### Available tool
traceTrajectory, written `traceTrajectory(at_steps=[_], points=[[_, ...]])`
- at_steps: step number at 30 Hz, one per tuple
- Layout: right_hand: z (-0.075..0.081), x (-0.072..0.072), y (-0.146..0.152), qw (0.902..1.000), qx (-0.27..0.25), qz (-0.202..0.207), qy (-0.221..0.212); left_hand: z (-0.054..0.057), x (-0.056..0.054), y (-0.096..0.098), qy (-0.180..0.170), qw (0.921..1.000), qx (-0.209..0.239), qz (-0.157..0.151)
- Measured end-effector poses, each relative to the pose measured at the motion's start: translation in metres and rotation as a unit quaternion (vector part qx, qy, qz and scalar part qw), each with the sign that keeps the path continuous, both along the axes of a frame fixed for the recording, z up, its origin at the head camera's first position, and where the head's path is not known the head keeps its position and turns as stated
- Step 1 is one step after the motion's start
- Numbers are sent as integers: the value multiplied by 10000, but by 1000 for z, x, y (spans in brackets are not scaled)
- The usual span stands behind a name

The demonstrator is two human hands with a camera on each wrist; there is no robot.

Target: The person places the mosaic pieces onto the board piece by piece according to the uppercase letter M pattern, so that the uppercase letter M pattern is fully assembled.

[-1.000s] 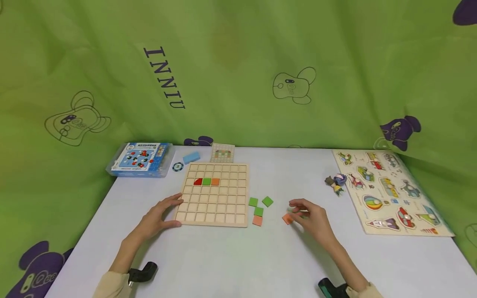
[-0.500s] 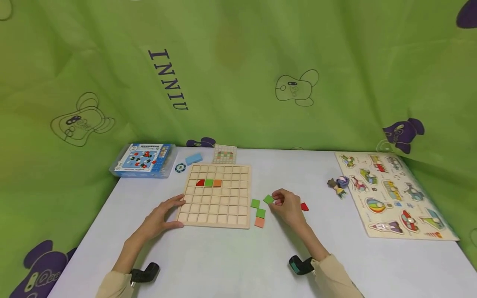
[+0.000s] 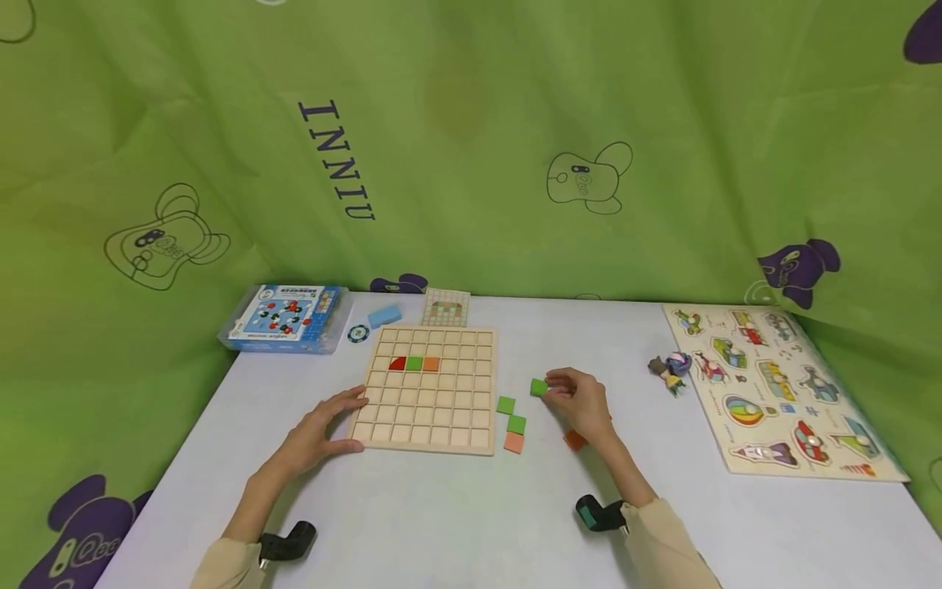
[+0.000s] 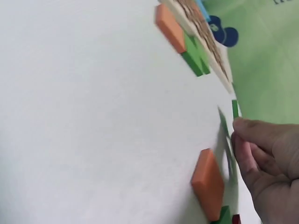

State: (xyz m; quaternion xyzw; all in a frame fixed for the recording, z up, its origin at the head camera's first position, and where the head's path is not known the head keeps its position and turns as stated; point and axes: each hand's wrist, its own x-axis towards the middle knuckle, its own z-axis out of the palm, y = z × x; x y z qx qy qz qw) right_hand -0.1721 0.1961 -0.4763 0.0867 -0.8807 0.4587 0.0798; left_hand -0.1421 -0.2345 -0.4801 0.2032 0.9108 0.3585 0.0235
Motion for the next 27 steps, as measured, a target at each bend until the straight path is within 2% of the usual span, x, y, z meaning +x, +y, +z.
traceTrajectory(at_steps=[6, 16, 22, 27], points=[[6, -18, -25, 9996, -206, -5, 169, 0, 3, -3, 41, 10000, 0, 89], [12, -48, -112, 9973, -1, 741, -19, 5, 2, 1, -65, 10000, -27, 13], [12, -56, -131, 9961, 101, 874, -53, 5, 0, 4, -89, 10000, -44, 5], [18, -56, -135, 9949, -55, 982, -233, 4, -1, 3, -38, 10000, -78, 32]])
